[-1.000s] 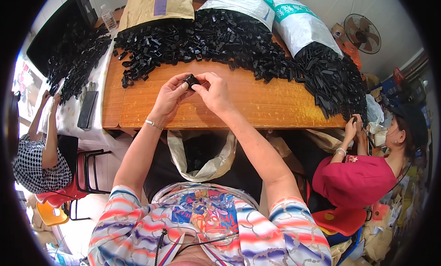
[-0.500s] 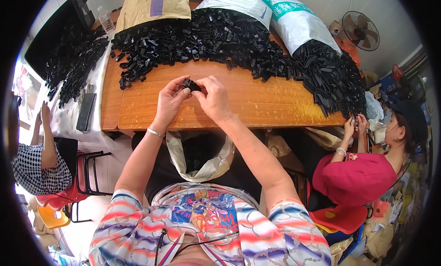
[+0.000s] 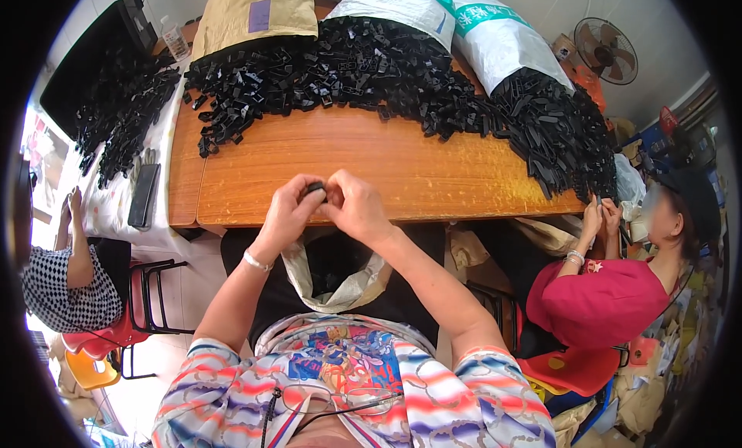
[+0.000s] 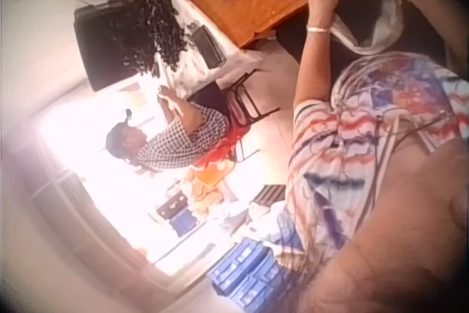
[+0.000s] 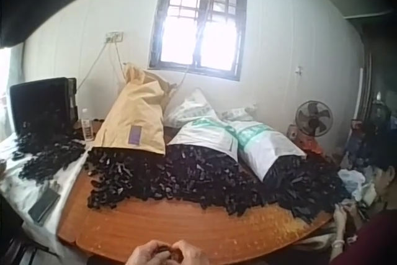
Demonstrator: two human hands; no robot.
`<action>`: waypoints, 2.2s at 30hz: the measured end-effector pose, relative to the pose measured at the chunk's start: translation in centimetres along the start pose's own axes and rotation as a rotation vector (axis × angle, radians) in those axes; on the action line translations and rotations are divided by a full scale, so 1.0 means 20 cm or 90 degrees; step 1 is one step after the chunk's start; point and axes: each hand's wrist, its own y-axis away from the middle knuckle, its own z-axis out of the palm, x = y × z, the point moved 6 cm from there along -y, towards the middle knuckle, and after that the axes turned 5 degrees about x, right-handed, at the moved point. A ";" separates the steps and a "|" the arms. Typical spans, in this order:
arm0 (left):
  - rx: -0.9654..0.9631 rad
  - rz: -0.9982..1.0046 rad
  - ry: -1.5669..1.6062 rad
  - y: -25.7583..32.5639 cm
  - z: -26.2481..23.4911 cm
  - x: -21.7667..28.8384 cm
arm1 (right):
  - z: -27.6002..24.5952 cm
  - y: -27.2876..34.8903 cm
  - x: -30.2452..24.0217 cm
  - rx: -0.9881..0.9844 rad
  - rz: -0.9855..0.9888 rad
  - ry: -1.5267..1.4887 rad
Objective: Assembling or inspecting small black plastic components at a workbench.
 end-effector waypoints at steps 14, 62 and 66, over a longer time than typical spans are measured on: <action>0.184 0.296 -0.457 -0.66 -0.16 -0.01 | -0.01 0.04 0.08 -0.132 0.050 0.025; -0.203 0.384 -0.656 -0.44 -0.05 0.08 | -0.09 -0.30 0.33 -0.138 0.101 0.377; -0.140 0.423 -0.658 -0.41 -0.08 0.08 | -0.07 -0.26 0.30 -0.122 0.155 0.324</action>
